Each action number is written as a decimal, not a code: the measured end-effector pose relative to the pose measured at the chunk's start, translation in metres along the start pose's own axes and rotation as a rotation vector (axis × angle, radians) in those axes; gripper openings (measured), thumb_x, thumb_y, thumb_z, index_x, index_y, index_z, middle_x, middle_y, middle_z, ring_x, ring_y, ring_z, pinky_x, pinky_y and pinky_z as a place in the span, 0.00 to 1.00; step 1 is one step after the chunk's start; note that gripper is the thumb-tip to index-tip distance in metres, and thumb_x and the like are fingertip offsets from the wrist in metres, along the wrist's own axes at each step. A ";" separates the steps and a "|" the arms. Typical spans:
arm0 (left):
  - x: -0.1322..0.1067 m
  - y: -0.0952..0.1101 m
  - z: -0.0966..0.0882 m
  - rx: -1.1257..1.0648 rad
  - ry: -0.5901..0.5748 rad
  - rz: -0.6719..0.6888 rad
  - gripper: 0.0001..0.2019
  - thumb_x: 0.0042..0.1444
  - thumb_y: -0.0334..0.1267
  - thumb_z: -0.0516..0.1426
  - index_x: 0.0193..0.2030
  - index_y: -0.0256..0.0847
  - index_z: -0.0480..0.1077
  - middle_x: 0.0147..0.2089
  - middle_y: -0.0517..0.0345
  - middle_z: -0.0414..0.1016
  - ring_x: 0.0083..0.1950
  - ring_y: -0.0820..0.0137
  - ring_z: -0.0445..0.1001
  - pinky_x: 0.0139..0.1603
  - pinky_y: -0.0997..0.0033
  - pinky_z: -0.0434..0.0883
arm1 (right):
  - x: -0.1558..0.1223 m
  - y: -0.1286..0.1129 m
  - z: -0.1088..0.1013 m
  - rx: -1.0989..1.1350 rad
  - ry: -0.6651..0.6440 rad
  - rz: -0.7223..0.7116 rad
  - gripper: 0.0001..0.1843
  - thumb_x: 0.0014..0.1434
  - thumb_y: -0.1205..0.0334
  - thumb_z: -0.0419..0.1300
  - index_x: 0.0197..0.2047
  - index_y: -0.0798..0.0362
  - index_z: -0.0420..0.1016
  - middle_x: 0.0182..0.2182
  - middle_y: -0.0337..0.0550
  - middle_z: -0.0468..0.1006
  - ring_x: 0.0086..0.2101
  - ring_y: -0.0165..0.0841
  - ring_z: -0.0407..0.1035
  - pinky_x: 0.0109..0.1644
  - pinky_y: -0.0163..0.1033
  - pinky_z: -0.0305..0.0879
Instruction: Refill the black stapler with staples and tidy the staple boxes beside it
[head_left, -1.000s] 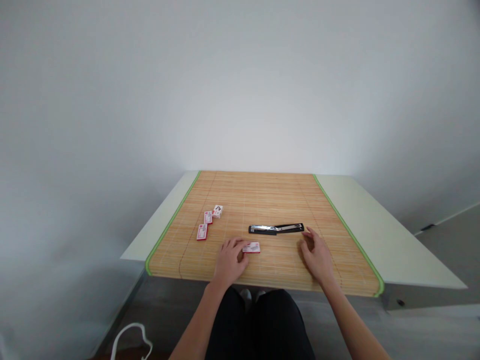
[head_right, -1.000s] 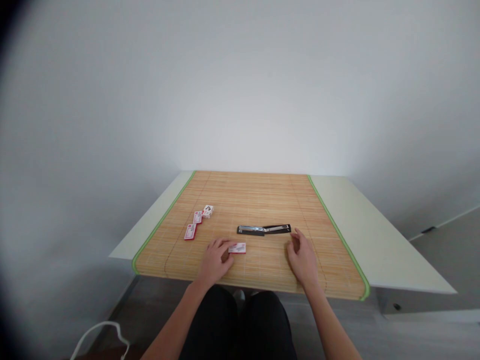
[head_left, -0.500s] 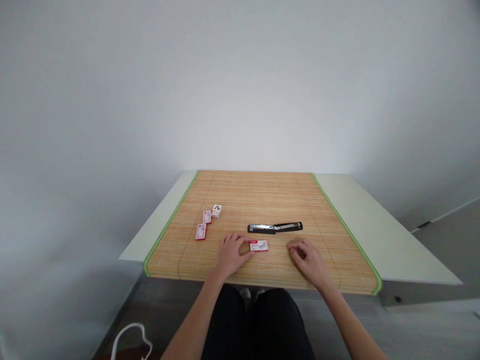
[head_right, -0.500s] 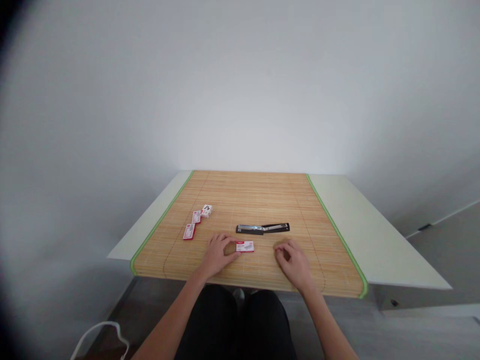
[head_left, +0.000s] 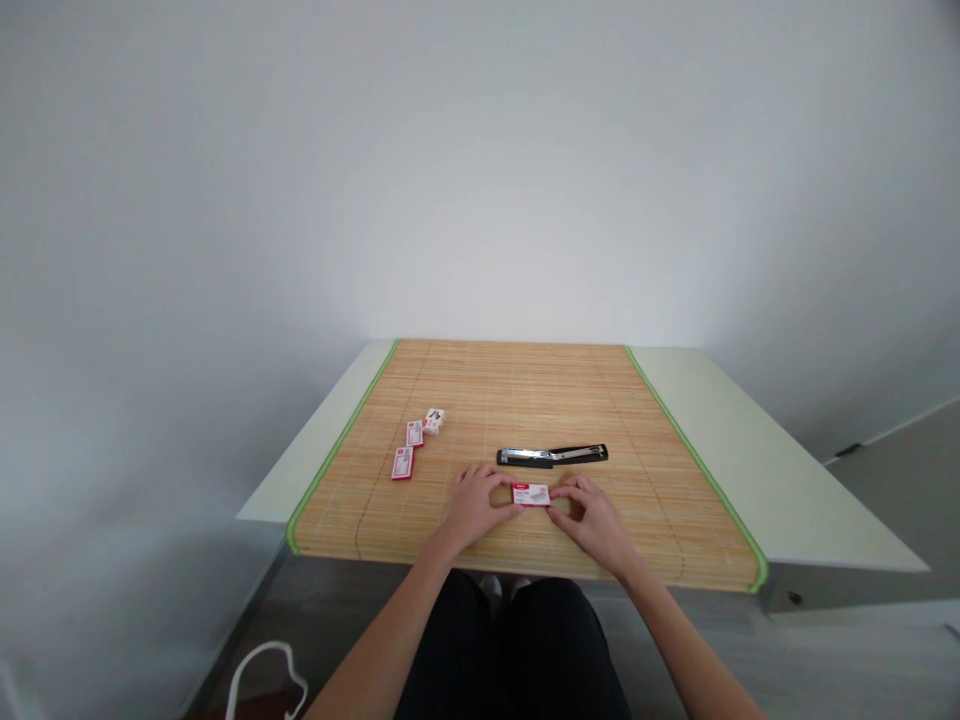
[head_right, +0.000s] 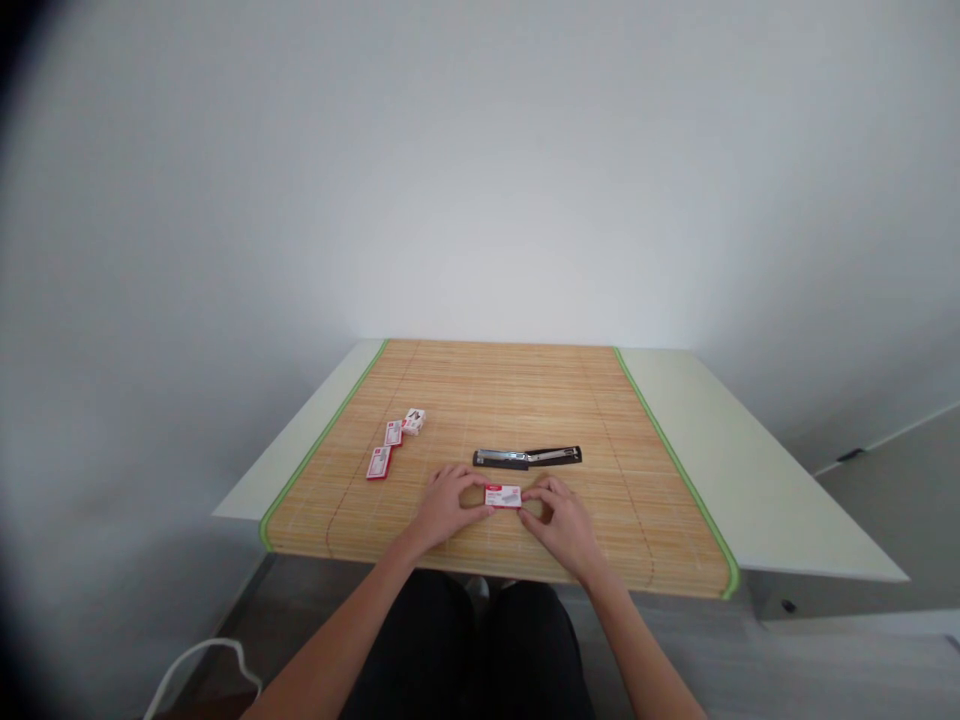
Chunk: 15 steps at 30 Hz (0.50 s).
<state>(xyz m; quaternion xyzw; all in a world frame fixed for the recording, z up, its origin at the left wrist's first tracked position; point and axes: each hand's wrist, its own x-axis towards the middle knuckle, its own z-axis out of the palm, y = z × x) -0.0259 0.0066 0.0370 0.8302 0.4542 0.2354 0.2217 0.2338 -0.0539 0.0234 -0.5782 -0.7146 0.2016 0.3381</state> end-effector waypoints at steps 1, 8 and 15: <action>0.000 0.000 0.001 -0.003 0.002 0.004 0.20 0.55 0.56 0.67 0.53 0.56 0.76 0.54 0.59 0.75 0.58 0.58 0.68 0.61 0.55 0.59 | 0.000 0.000 0.000 0.011 -0.003 0.018 0.10 0.62 0.54 0.64 0.45 0.45 0.81 0.42 0.43 0.77 0.39 0.38 0.71 0.45 0.43 0.68; 0.002 0.000 0.002 -0.013 0.020 0.013 0.21 0.53 0.56 0.68 0.52 0.55 0.77 0.52 0.59 0.75 0.57 0.58 0.68 0.62 0.54 0.59 | 0.006 -0.005 -0.002 0.041 -0.029 0.021 0.09 0.61 0.54 0.63 0.42 0.47 0.80 0.41 0.44 0.77 0.42 0.39 0.71 0.47 0.44 0.68; -0.006 -0.005 -0.002 -0.024 0.008 0.012 0.26 0.53 0.56 0.68 0.57 0.54 0.74 0.54 0.57 0.73 0.57 0.57 0.68 0.61 0.56 0.62 | 0.006 -0.005 -0.001 0.024 0.028 0.039 0.18 0.60 0.53 0.66 0.52 0.47 0.76 0.41 0.43 0.76 0.41 0.39 0.70 0.48 0.44 0.68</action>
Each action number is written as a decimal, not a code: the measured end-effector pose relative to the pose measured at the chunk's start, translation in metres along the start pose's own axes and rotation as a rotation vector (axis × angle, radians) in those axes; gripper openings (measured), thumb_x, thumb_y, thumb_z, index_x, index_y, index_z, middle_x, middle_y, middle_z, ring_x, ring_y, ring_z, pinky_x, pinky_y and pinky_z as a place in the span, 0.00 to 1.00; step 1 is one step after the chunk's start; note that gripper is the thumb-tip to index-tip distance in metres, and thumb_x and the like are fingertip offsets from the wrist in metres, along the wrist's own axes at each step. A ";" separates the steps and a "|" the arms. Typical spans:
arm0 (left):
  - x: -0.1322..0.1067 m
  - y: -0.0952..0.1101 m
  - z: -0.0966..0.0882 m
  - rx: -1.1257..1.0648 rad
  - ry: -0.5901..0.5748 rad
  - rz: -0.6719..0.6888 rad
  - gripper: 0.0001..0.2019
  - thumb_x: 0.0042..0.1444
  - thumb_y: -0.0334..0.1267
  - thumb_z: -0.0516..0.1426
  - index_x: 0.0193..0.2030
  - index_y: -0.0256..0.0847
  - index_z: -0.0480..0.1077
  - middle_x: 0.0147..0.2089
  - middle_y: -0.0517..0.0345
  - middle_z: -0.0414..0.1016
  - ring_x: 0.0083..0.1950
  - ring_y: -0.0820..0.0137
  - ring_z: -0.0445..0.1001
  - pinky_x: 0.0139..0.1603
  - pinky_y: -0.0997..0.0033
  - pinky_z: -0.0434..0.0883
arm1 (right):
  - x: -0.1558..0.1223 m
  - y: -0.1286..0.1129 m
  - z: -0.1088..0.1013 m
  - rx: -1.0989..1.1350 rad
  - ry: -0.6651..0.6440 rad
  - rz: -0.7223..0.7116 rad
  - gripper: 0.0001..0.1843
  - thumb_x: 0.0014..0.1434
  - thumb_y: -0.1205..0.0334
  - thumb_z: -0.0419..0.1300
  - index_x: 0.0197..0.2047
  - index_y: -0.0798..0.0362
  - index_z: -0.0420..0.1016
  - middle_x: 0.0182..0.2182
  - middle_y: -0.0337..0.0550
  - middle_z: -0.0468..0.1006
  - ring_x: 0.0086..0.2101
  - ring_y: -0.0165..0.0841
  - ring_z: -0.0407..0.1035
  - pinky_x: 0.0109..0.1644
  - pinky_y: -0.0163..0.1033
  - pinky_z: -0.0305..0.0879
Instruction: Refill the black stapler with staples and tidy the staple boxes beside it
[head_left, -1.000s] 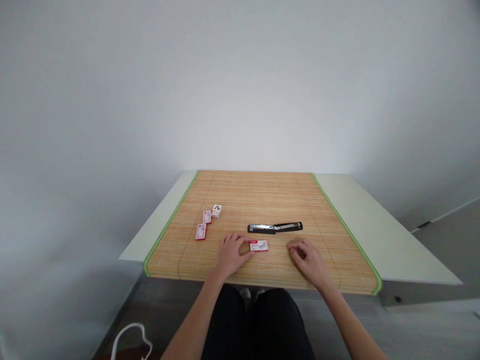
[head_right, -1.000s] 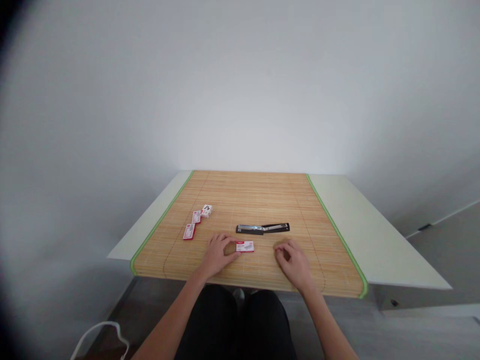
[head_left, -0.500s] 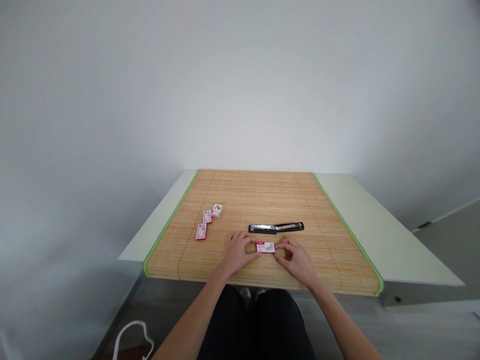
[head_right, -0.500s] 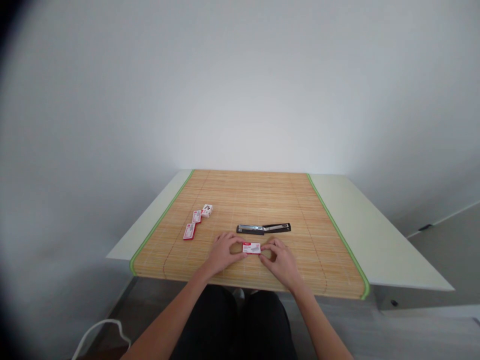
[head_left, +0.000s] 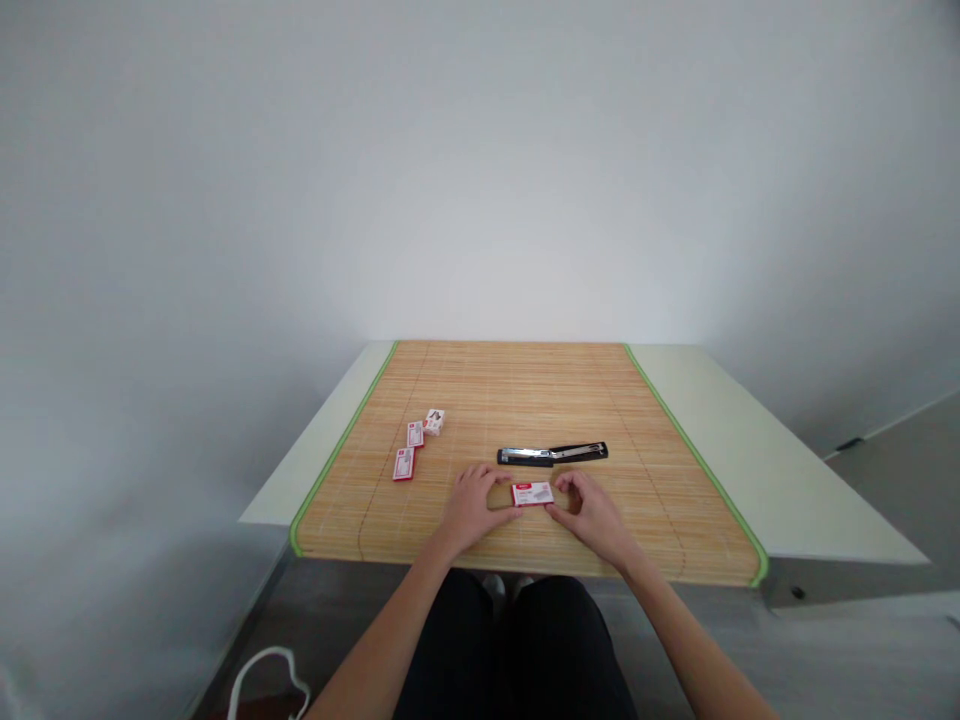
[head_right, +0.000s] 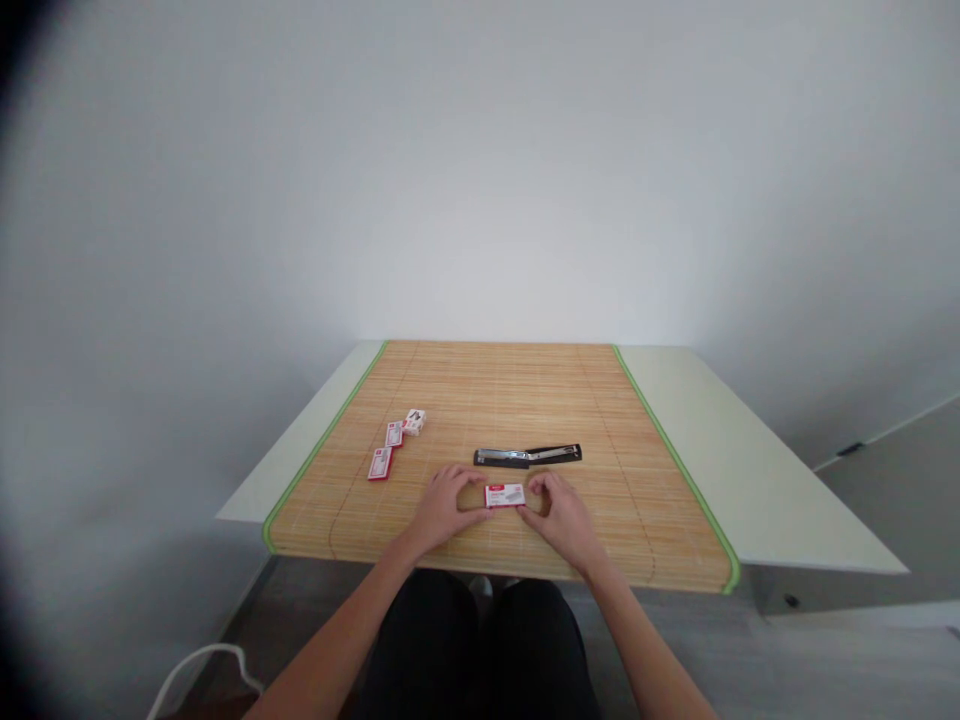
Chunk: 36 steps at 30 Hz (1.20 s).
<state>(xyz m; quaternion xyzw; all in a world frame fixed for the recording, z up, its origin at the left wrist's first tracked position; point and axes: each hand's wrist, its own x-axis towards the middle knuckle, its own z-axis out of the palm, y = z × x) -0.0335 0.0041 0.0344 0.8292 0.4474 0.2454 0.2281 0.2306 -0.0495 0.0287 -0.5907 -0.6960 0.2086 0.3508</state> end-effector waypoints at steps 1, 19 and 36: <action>-0.002 -0.001 0.000 0.000 0.003 -0.005 0.25 0.53 0.55 0.68 0.56 0.53 0.75 0.54 0.56 0.73 0.57 0.58 0.68 0.60 0.56 0.63 | 0.000 0.000 0.000 -0.008 -0.007 -0.008 0.22 0.60 0.53 0.66 0.56 0.46 0.74 0.41 0.42 0.76 0.41 0.39 0.70 0.48 0.45 0.68; -0.010 -0.015 -0.016 -0.012 0.015 -0.006 0.17 0.56 0.49 0.67 0.52 0.53 0.78 0.51 0.56 0.73 0.55 0.59 0.70 0.60 0.56 0.66 | -0.001 0.005 -0.027 0.041 -0.170 -0.035 0.17 0.64 0.52 0.62 0.54 0.46 0.78 0.39 0.44 0.73 0.38 0.38 0.68 0.43 0.43 0.67; -0.010 -0.013 -0.016 -0.038 0.033 0.015 0.18 0.54 0.48 0.68 0.51 0.52 0.78 0.49 0.55 0.75 0.55 0.58 0.72 0.59 0.55 0.67 | 0.057 -0.062 -0.003 -0.251 -0.412 -0.338 0.09 0.61 0.65 0.65 0.43 0.44 0.85 0.39 0.43 0.75 0.40 0.37 0.71 0.47 0.39 0.64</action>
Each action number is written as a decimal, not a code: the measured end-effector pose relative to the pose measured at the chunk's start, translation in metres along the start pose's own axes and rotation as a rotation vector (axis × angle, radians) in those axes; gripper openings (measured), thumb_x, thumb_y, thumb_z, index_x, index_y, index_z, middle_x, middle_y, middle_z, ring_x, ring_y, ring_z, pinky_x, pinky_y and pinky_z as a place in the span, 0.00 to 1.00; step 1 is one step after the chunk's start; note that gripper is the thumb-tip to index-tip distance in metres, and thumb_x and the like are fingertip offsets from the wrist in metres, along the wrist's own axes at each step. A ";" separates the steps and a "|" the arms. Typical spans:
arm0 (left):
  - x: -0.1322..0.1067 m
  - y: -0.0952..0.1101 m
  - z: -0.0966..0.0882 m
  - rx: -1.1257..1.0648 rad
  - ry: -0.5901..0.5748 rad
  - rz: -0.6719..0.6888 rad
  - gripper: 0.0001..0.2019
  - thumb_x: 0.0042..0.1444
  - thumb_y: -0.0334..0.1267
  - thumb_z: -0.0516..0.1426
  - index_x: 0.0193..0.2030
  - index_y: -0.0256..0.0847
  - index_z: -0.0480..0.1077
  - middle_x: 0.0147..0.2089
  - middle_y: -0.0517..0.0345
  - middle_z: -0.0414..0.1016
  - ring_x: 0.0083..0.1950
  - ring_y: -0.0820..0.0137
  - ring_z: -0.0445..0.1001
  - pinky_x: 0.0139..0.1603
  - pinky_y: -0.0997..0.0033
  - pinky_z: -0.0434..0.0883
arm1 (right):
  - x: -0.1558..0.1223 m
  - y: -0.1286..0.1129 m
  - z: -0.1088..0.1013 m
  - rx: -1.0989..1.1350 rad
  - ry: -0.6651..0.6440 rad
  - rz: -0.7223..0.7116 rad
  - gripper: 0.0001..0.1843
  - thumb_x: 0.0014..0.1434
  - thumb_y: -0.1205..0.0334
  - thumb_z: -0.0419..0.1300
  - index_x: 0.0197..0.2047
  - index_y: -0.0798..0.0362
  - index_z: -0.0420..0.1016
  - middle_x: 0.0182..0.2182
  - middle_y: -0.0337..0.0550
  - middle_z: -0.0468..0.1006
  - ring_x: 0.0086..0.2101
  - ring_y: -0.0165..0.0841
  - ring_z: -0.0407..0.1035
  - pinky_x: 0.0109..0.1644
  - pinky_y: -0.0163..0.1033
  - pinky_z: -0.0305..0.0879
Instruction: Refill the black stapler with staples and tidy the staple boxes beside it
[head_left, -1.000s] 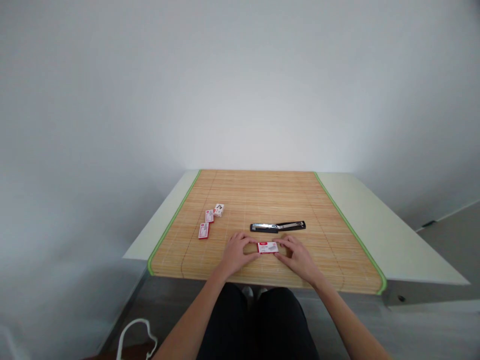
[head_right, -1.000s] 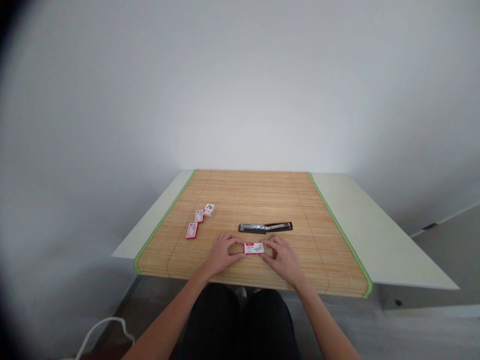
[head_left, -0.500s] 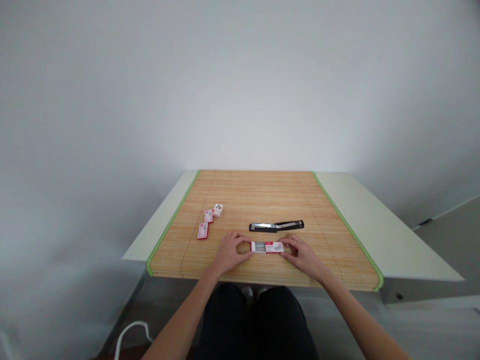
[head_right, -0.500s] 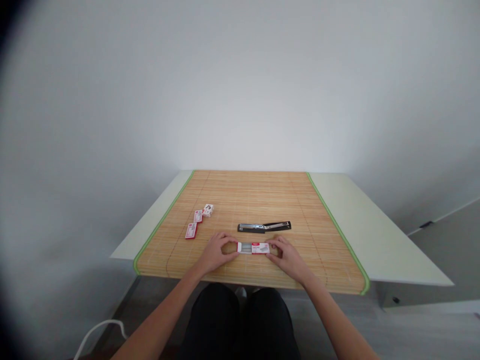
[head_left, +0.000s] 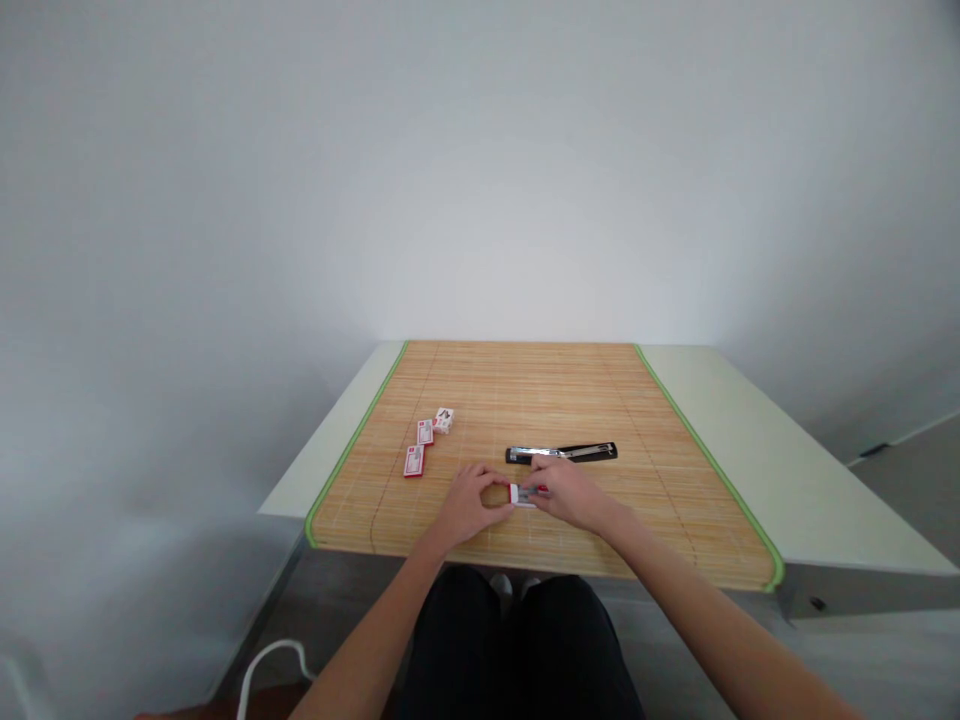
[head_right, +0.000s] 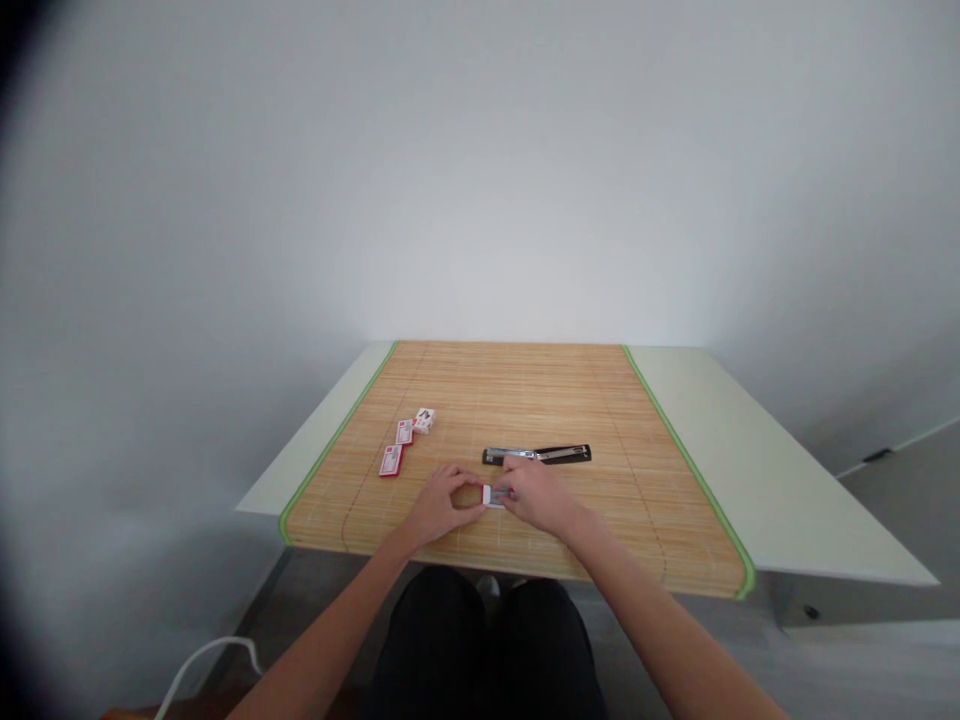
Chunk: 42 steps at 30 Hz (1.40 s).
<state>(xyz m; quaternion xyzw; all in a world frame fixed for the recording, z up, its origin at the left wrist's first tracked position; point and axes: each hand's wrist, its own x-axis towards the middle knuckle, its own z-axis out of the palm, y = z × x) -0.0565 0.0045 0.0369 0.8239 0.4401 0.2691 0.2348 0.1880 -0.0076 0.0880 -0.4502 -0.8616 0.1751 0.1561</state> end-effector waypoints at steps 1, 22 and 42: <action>0.000 0.000 0.000 -0.002 -0.001 0.001 0.18 0.54 0.48 0.68 0.51 0.52 0.78 0.49 0.55 0.75 0.54 0.58 0.72 0.59 0.55 0.67 | 0.005 -0.004 0.003 -0.044 -0.012 -0.009 0.09 0.60 0.66 0.66 0.42 0.45 0.85 0.39 0.43 0.75 0.41 0.37 0.71 0.48 0.40 0.64; 0.000 -0.005 0.004 -0.015 0.011 0.012 0.17 0.53 0.47 0.69 0.50 0.51 0.78 0.49 0.56 0.74 0.54 0.58 0.71 0.58 0.57 0.67 | 0.023 -0.013 0.002 -0.246 -0.133 0.008 0.05 0.59 0.65 0.66 0.37 0.52 0.85 0.38 0.49 0.79 0.42 0.42 0.73 0.47 0.41 0.63; 0.000 -0.001 0.003 0.000 0.027 0.019 0.17 0.54 0.48 0.68 0.50 0.52 0.78 0.49 0.55 0.75 0.54 0.58 0.71 0.59 0.56 0.66 | -0.014 0.021 0.015 0.256 0.245 0.136 0.05 0.57 0.63 0.68 0.38 0.47 0.84 0.41 0.44 0.76 0.45 0.40 0.69 0.51 0.45 0.66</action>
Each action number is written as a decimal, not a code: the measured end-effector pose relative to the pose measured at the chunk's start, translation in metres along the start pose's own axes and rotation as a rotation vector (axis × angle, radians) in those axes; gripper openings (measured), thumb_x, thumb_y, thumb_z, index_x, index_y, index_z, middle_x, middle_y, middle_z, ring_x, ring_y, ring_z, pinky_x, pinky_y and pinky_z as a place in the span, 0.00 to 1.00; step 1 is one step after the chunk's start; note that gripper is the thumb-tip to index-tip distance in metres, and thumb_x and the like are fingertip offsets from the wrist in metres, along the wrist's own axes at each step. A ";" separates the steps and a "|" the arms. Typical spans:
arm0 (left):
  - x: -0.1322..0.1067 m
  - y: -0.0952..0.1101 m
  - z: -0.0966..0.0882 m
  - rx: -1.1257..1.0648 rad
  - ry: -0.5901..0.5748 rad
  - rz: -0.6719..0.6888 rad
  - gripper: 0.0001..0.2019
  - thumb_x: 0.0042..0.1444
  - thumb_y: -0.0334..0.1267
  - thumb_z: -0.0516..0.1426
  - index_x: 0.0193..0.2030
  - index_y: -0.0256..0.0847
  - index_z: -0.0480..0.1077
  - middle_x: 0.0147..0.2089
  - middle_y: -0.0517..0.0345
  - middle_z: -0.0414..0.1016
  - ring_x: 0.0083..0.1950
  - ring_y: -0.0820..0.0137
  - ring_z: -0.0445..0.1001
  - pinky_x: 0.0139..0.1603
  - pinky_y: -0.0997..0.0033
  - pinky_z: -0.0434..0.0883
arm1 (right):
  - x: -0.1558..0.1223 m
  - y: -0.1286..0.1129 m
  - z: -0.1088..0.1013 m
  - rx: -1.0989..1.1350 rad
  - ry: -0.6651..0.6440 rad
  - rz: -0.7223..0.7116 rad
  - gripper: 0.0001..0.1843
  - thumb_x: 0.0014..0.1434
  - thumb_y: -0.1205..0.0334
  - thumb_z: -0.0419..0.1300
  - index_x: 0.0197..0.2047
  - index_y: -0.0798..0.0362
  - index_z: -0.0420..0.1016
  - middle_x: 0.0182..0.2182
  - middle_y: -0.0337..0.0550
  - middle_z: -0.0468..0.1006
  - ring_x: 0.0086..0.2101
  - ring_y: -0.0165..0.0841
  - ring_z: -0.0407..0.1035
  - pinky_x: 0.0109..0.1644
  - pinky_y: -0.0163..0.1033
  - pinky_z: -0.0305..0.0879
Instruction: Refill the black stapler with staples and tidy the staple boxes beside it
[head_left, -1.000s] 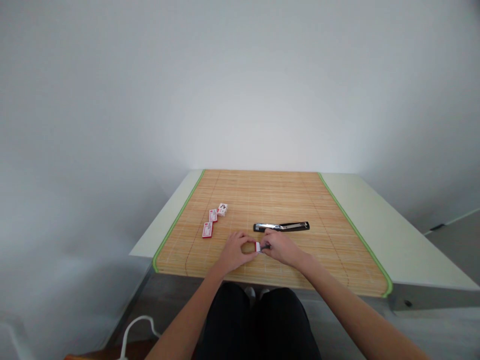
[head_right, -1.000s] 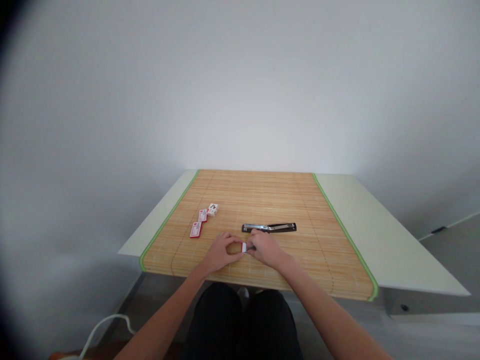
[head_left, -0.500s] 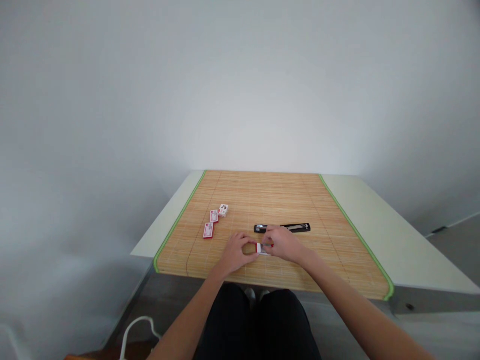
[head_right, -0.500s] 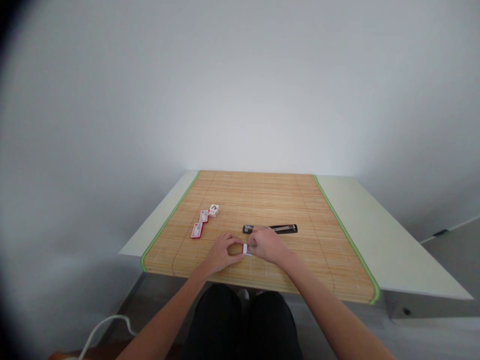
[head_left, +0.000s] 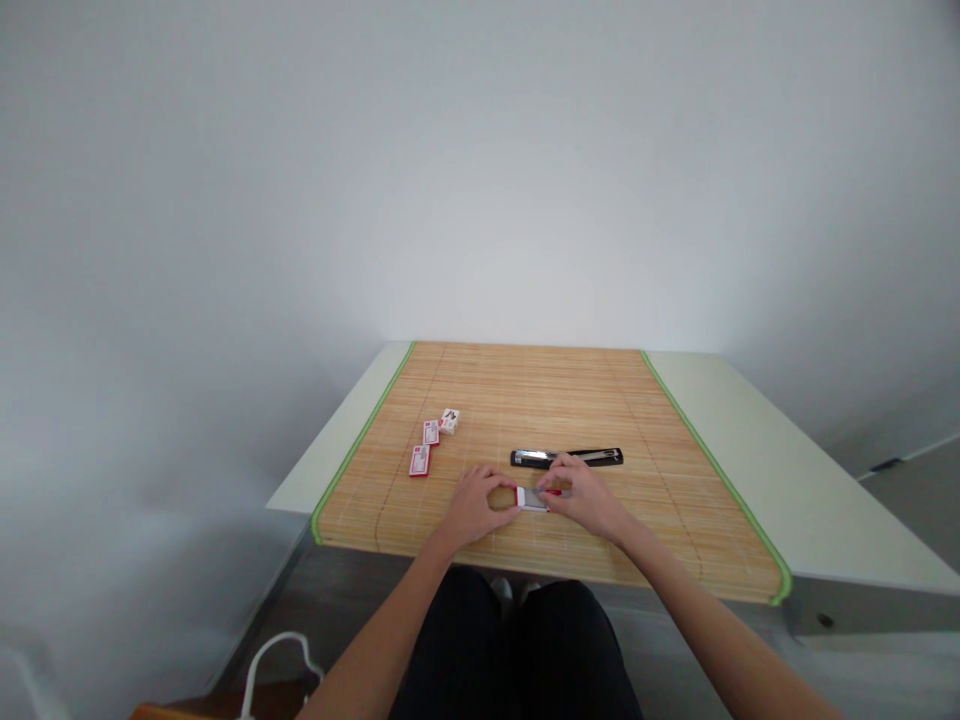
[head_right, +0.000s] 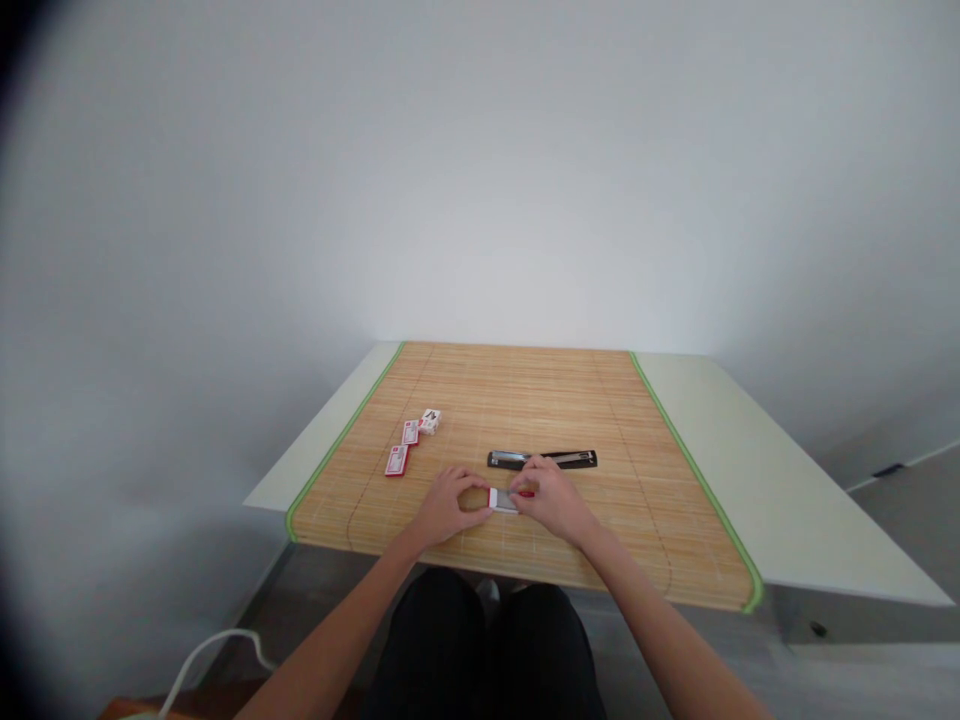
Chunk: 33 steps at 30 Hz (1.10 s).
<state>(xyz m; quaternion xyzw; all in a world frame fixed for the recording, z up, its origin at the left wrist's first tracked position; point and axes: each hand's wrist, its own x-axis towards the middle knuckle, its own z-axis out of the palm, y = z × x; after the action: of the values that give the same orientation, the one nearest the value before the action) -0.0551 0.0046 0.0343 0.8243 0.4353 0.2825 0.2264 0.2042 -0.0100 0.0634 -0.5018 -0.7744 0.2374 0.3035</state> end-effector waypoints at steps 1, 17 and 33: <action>0.000 0.000 0.000 -0.001 0.001 -0.002 0.17 0.53 0.48 0.68 0.49 0.52 0.78 0.49 0.55 0.75 0.54 0.57 0.71 0.59 0.55 0.65 | -0.002 0.001 -0.004 -0.005 0.003 0.002 0.05 0.56 0.63 0.68 0.38 0.47 0.83 0.41 0.44 0.75 0.45 0.40 0.69 0.51 0.45 0.66; 0.000 0.000 0.000 -0.003 -0.003 -0.011 0.17 0.53 0.48 0.68 0.50 0.52 0.78 0.49 0.57 0.75 0.53 0.59 0.71 0.59 0.57 0.66 | -0.044 0.030 -0.024 -0.034 -0.010 0.097 0.15 0.59 0.56 0.65 0.50 0.47 0.78 0.44 0.44 0.75 0.45 0.40 0.71 0.51 0.45 0.68; 0.005 0.005 0.007 0.017 -0.029 -0.070 0.19 0.51 0.58 0.69 0.48 0.57 0.80 0.49 0.60 0.77 0.54 0.58 0.70 0.61 0.55 0.61 | -0.054 0.040 -0.019 -0.021 -0.008 0.107 0.16 0.61 0.53 0.64 0.51 0.46 0.80 0.37 0.43 0.76 0.39 0.39 0.70 0.46 0.44 0.67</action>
<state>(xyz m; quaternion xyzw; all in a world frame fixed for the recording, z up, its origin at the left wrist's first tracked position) -0.0453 0.0056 0.0340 0.8146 0.4628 0.2585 0.2354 0.2595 -0.0437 0.0371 -0.5445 -0.7502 0.2471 0.2822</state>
